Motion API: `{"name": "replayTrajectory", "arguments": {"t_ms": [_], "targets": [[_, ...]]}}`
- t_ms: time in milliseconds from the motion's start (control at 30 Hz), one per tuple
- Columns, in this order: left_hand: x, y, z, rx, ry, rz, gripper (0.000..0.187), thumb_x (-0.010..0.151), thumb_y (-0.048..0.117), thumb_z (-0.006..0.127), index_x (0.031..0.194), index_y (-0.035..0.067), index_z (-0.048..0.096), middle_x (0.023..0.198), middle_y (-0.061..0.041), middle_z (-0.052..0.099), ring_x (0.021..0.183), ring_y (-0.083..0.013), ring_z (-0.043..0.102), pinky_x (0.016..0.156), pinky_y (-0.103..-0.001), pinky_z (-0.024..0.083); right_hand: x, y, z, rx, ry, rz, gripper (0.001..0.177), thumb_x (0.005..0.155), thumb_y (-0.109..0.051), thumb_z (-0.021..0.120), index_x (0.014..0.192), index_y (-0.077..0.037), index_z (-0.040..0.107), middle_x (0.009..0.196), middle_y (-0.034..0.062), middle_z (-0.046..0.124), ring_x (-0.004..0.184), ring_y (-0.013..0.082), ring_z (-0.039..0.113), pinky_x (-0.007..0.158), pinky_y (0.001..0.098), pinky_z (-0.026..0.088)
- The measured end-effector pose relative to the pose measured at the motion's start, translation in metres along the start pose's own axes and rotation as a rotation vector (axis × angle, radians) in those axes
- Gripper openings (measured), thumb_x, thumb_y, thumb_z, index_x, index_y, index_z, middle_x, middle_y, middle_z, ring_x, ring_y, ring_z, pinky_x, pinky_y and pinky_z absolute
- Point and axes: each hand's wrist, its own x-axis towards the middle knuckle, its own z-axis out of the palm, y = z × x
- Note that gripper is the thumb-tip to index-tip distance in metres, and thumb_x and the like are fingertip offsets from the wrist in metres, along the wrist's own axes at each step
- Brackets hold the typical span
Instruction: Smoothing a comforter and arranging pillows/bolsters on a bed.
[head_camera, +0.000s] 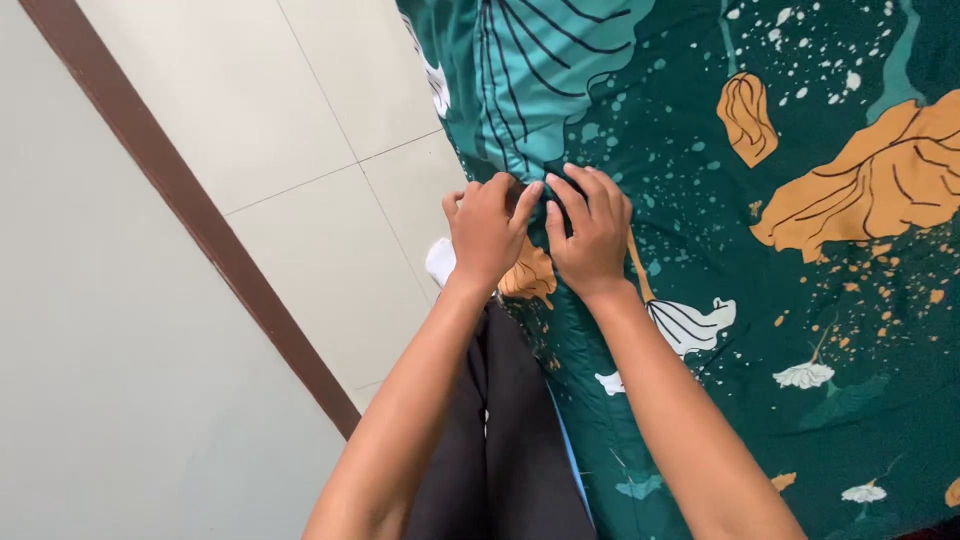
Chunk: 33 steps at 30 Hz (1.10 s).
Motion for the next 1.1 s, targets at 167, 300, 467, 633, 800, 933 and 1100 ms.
{"name": "replayTrajectory", "arguments": {"t_ms": [167,300,467,633,800,933,1100], "targets": [[-0.005,0.001,0.005,-0.007,0.100,0.049,0.027,0.102,0.032,0.063,0.084,0.013,0.064,0.076,-0.001,0.065,0.082,-0.0231,0.060,0.094,-0.043,0.035,-0.010,0.003,-0.013,0.055,-0.037,-0.039,0.043,0.096,-0.011,0.070,0.138,-0.012,0.061,0.145,0.0068,0.058,0.139,0.0308,0.052,0.113,0.0452,0.039],[-0.008,-0.024,-0.028,0.129,0.111,0.157,0.019,0.098,0.022,0.062,0.080,0.014,0.062,0.076,-0.002,0.064,0.085,-0.0234,0.061,0.096,-0.046,0.034,-0.009,0.005,-0.032,0.023,-0.051,-0.087,0.045,0.093,-0.012,0.070,0.137,-0.013,0.061,0.144,0.0074,0.058,0.137,0.0311,0.052,0.112,0.0461,0.039],[-0.019,-0.079,-0.032,0.270,0.155,-0.086,0.018,0.098,0.027,0.065,0.086,0.013,0.065,0.081,-0.004,0.064,0.091,-0.0249,0.062,0.095,-0.047,0.035,0.013,0.026,-0.043,0.008,-0.060,-0.133,0.044,0.093,-0.014,0.070,0.137,-0.014,0.061,0.145,0.0084,0.056,0.137,0.0318,0.052,0.111,0.0466,0.039],[0.005,-0.007,-0.009,0.058,0.270,-0.034,0.019,0.098,0.027,0.064,0.109,0.012,0.066,0.109,-0.009,0.065,0.110,-0.0299,0.061,0.096,-0.045,0.038,0.048,0.067,-0.038,-0.044,-0.052,-0.147,0.046,0.097,-0.018,0.069,0.141,-0.015,0.060,0.152,0.0114,0.051,0.141,0.0351,0.048,0.113,0.0504,0.037],[0.023,0.063,0.044,0.008,0.355,0.027,0.053,0.100,0.031,0.062,0.148,0.011,0.053,0.159,-0.014,0.046,0.147,-0.0321,0.045,0.117,-0.049,0.032,0.064,0.097,-0.045,-0.175,-0.125,-0.017,0.055,0.106,-0.029,0.060,0.159,-0.014,0.052,0.170,0.0198,0.033,0.156,0.0410,0.029,0.122,0.0567,0.023],[0.036,0.049,0.070,0.105,0.359,0.072,0.060,0.096,0.034,0.060,0.152,0.014,0.052,0.164,-0.014,0.040,0.152,-0.0326,0.039,0.122,-0.053,0.029,0.072,0.114,-0.028,-0.136,-0.132,-0.032,0.058,0.105,-0.035,0.051,0.159,-0.014,0.050,0.169,0.0210,0.032,0.156,0.0411,0.028,0.124,0.0561,0.019],[0.033,0.030,0.096,0.141,0.399,0.120,0.061,0.094,0.040,0.057,0.151,0.017,0.053,0.164,-0.015,0.040,0.152,-0.0359,0.037,0.123,-0.055,0.029,0.065,0.130,-0.008,-0.156,-0.022,-0.083,0.060,0.103,-0.041,0.040,0.154,-0.011,0.052,0.165,0.0231,0.036,0.155,0.0416,0.032,0.124,0.0543,0.018]]}}
